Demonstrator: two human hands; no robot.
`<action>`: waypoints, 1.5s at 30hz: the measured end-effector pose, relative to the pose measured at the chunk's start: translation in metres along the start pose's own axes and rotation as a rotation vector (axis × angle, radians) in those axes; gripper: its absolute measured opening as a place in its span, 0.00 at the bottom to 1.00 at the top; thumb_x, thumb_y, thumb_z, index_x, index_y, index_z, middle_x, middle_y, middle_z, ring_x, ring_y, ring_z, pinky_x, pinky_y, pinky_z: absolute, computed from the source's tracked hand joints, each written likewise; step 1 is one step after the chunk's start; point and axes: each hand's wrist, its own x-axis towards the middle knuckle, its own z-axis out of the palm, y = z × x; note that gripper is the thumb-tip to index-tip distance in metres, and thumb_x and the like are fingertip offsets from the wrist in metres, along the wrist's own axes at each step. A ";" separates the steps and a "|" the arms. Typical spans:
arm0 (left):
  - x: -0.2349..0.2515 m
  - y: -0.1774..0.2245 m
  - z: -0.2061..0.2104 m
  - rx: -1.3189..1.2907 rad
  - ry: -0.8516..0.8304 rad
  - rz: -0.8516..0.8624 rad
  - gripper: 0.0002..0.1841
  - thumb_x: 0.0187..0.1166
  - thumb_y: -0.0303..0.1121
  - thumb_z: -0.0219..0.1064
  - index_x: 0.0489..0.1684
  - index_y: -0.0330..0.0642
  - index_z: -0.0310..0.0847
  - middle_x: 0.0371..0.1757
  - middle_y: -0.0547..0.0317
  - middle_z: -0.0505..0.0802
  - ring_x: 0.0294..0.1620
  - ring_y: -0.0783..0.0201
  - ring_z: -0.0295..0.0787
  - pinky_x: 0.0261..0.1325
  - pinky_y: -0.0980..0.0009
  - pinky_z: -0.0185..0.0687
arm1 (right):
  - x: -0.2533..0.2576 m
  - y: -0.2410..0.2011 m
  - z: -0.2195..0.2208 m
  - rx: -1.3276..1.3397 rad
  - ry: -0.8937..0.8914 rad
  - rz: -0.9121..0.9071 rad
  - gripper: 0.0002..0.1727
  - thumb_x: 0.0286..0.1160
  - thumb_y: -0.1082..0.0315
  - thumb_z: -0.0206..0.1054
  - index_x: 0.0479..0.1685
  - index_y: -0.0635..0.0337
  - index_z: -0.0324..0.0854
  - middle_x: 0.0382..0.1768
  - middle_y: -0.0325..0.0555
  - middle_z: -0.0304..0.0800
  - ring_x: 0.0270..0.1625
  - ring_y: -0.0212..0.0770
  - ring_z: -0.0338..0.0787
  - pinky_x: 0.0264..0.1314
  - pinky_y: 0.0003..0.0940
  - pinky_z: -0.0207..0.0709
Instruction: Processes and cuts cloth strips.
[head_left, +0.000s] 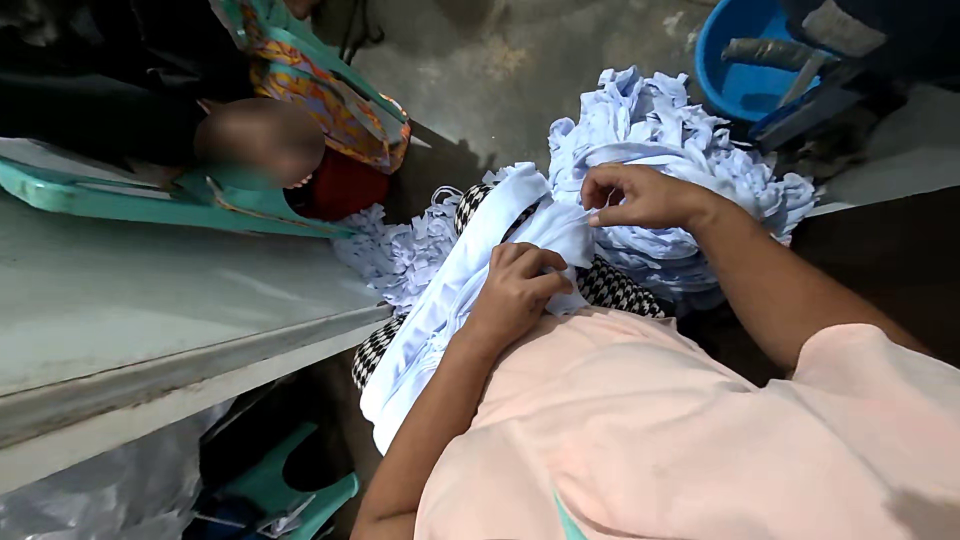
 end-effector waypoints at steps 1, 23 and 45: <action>0.000 0.000 0.000 0.008 0.014 0.007 0.10 0.75 0.27 0.67 0.33 0.54 0.95 0.51 0.58 0.93 0.59 0.56 0.84 0.68 0.52 0.69 | 0.000 0.003 0.002 -0.019 0.012 -0.025 0.10 0.66 0.71 0.73 0.44 0.65 0.83 0.45 0.52 0.84 0.46 0.44 0.86 0.48 0.42 0.82; 0.003 -0.003 0.005 -0.056 0.057 -0.006 0.10 0.75 0.26 0.65 0.37 0.49 0.94 0.48 0.60 0.94 0.59 0.59 0.86 0.71 0.53 0.69 | 0.011 0.003 0.007 -0.094 0.208 -0.004 0.11 0.77 0.73 0.65 0.54 0.69 0.79 0.49 0.58 0.84 0.48 0.49 0.88 0.54 0.47 0.84; 0.003 -0.004 0.008 -0.081 0.045 -0.017 0.10 0.73 0.25 0.65 0.37 0.49 0.94 0.48 0.60 0.95 0.60 0.59 0.86 0.72 0.53 0.69 | 0.010 0.016 0.026 -0.055 0.213 0.045 0.07 0.72 0.70 0.72 0.42 0.65 0.87 0.45 0.53 0.83 0.44 0.45 0.85 0.47 0.43 0.81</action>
